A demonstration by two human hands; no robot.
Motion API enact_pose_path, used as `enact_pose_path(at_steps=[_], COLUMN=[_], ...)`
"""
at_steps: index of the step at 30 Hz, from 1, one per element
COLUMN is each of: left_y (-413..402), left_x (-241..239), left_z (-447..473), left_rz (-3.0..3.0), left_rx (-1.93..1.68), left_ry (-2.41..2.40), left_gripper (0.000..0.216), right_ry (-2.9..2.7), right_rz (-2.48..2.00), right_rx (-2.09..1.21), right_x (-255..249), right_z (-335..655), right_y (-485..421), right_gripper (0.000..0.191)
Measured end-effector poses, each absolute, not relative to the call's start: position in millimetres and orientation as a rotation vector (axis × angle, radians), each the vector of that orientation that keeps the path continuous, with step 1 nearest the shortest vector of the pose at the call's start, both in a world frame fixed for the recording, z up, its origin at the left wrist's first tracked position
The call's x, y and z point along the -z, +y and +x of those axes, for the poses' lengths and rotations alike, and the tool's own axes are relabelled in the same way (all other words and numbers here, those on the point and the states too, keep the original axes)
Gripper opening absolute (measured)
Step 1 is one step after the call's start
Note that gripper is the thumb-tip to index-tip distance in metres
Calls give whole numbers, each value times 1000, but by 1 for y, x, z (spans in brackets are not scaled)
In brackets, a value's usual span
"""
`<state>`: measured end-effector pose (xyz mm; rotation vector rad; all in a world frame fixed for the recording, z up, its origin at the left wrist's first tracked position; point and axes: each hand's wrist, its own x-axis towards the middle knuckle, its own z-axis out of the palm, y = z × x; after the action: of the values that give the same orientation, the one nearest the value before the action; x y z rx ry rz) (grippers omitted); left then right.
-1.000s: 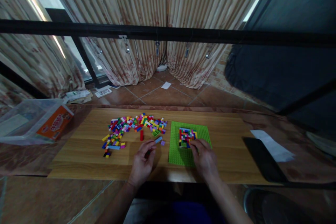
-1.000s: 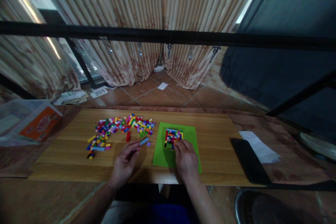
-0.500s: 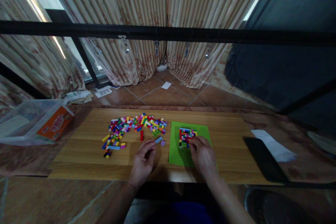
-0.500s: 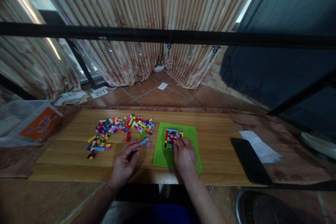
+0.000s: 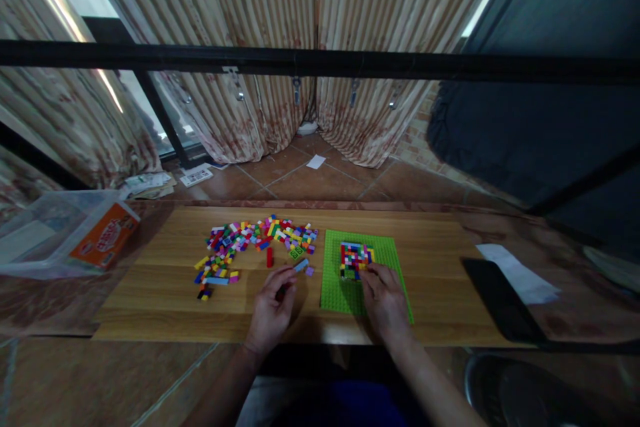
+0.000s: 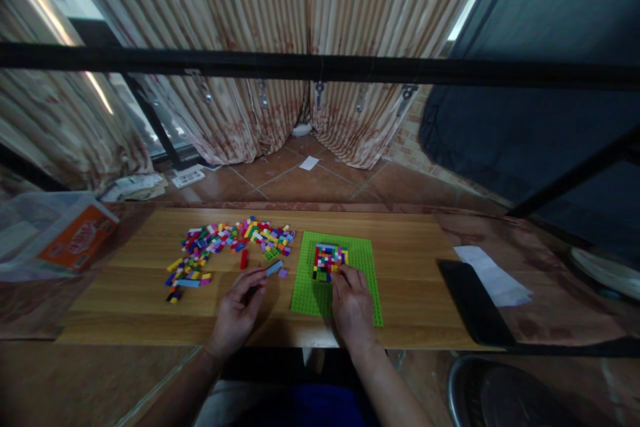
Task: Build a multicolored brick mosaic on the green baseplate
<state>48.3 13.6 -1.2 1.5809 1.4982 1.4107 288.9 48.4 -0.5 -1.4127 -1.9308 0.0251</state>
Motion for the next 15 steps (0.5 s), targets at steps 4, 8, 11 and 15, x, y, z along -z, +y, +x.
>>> enact_pose_path(at_steps=[4, 8, 11, 15], left_y=[13, 7, -1, -12], left_x=[-2, -12, -14, -6], left_z=[50, 49, 40, 23], left_rz=[1597, 1682, 1770, 1871], left_rx=[-1413, -1362, -1273, -1144], left_ry=[1503, 1523, 1585, 1708], left_gripper=[23, 29, 36, 50], right_ry=[-1927, -1827, -1733, -1766], right_rz=[-1413, -1417, -1416, -1358], right_rx=[-61, -86, -105, -214], right_x=[0, -4, -8, -15], right_z=[290, 292, 292, 280], right_y=[51, 47, 37, 20], right_gripper=[31, 31, 30, 25])
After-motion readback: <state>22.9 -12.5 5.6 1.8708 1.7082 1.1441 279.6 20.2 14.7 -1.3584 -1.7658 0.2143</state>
